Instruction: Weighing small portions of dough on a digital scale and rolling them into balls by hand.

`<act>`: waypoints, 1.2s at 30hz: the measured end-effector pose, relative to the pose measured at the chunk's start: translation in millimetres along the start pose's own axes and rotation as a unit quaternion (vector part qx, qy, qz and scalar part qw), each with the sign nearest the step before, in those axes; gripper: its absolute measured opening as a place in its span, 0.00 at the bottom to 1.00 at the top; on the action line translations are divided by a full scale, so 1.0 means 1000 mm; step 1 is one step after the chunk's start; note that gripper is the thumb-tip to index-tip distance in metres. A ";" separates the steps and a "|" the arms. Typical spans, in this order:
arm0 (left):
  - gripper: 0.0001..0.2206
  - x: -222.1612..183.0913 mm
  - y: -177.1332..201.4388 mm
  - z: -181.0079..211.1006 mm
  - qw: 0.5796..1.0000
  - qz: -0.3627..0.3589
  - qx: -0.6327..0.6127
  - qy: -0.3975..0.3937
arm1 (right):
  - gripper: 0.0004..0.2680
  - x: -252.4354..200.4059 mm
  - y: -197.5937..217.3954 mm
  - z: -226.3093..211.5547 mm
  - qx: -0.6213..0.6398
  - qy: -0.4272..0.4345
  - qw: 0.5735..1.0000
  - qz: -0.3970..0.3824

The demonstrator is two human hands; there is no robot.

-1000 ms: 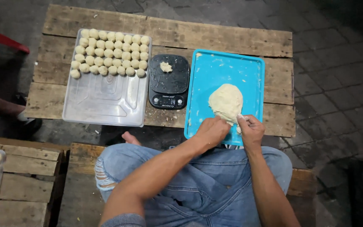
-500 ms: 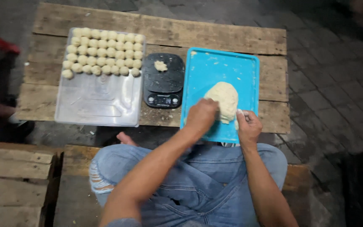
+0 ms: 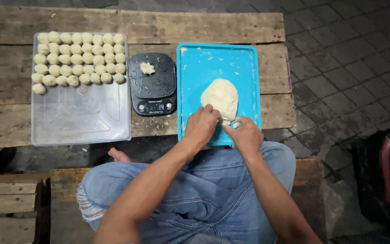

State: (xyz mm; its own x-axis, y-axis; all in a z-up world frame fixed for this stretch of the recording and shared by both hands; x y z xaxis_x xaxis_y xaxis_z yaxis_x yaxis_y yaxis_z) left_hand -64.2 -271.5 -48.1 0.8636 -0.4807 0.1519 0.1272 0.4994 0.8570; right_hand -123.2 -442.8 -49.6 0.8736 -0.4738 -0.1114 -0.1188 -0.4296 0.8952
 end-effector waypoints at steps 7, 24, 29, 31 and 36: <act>0.06 -0.006 -0.021 0.002 0.999 -0.019 0.023 -0.031 | 0.17 0.007 -0.021 0.006 -0.052 0.094 0.994 0.027; 0.20 0.000 0.044 0.029 0.981 -0.055 -0.183 0.039 | 0.02 0.021 -0.021 0.035 0.624 0.087 0.775 -0.044; 0.15 -0.005 0.066 0.055 0.976 0.100 -0.149 -0.123 | 0.10 0.012 -0.034 0.014 0.652 0.095 0.739 -0.140; 0.13 -0.004 0.051 0.043 0.972 0.121 -0.164 -0.114 | 0.14 0.011 -0.031 0.008 0.654 0.084 0.731 -0.174; 0.08 0.002 0.050 0.021 0.935 0.154 -0.311 -0.068 | 0.19 0.010 -0.029 -0.002 0.650 0.088 0.732 -0.184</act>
State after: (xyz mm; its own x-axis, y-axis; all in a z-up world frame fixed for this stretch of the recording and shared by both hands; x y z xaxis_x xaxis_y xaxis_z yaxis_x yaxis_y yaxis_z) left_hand -66.3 -262.9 5.4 0.8417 -0.3108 0.4415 0.1786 0.9319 0.3155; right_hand -109.7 -433.3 -75.6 0.9931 -0.0841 -0.0816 -0.1081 -0.9263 -0.3609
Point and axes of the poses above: each hand's wrist, its own x-axis towards the middle knuckle, its own y-axis out of the back of the hand, z = x × y, the point moved 7 cm from there along x, towards the middle knuckle, and after that the axes turned 1 degree about -y, right-handed, at the moved point
